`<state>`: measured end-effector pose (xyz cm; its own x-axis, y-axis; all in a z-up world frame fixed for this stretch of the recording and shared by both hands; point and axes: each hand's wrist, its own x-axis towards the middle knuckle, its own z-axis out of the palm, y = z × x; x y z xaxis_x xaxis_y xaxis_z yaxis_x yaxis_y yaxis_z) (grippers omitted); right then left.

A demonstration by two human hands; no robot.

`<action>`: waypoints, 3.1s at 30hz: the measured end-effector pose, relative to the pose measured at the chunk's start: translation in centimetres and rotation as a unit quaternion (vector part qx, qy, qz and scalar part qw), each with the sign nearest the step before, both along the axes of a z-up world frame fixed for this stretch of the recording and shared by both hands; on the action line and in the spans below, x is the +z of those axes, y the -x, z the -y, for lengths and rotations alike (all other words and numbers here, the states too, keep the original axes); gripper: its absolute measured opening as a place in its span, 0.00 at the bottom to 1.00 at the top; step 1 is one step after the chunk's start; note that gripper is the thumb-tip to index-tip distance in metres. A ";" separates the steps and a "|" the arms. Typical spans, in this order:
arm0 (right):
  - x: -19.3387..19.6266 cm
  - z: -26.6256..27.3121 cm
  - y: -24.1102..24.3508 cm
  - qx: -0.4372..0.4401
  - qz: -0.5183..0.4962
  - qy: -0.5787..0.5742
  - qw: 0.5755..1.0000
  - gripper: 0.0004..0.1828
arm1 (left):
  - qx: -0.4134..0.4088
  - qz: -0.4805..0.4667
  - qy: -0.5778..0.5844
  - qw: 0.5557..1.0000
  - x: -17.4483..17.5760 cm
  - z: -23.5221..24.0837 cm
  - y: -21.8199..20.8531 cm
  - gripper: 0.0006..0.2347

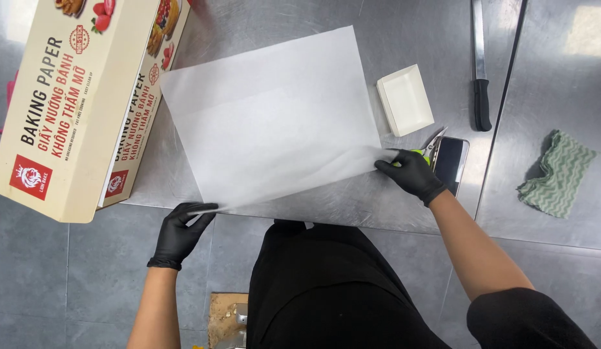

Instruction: Measuring and cutting a piece of baking paper to line a small container.

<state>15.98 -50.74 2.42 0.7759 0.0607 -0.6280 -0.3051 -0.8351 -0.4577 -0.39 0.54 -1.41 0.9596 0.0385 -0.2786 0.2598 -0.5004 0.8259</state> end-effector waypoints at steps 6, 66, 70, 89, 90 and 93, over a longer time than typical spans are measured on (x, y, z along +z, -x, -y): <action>-1.0 -2.2 -0.3 -0.113 0.051 -0.022 0.992 0.27 | 0.134 -0.290 -0.034 0.947 1.5 0.6 -2.7 0.20; -7.9 -4.6 -0.8 0.084 0.448 0.193 0.869 0.20 | 0.288 -0.039 -0.164 0.943 1.0 6.8 -3.0 0.15; -8.0 -4.5 -0.5 0.101 0.471 0.192 0.855 0.20 | 0.287 -0.058 -0.169 0.941 0.8 7.0 -2.4 0.14; -12.6 -1.0 -0.3 0.157 0.466 0.195 0.848 0.16 | 0.305 0.138 -0.264 0.905 -3.3 6.6 -0.4 0.08; -13.0 -0.5 -0.4 0.159 0.463 0.203 0.848 0.17 | 0.303 0.143 -0.269 0.903 -3.3 6.7 -0.2 0.08; -14.3 0.6 -0.9 0.194 0.461 0.255 0.828 0.19 | 0.293 0.104 -0.291 0.905 -2.0 6.6 -0.2 0.09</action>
<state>16.83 -51.32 -11.83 0.9240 0.3265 0.1990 0.3131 -0.9448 0.0961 -0.24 -6.07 -3.39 0.7565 0.6395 0.1372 0.4902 -0.6933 0.5283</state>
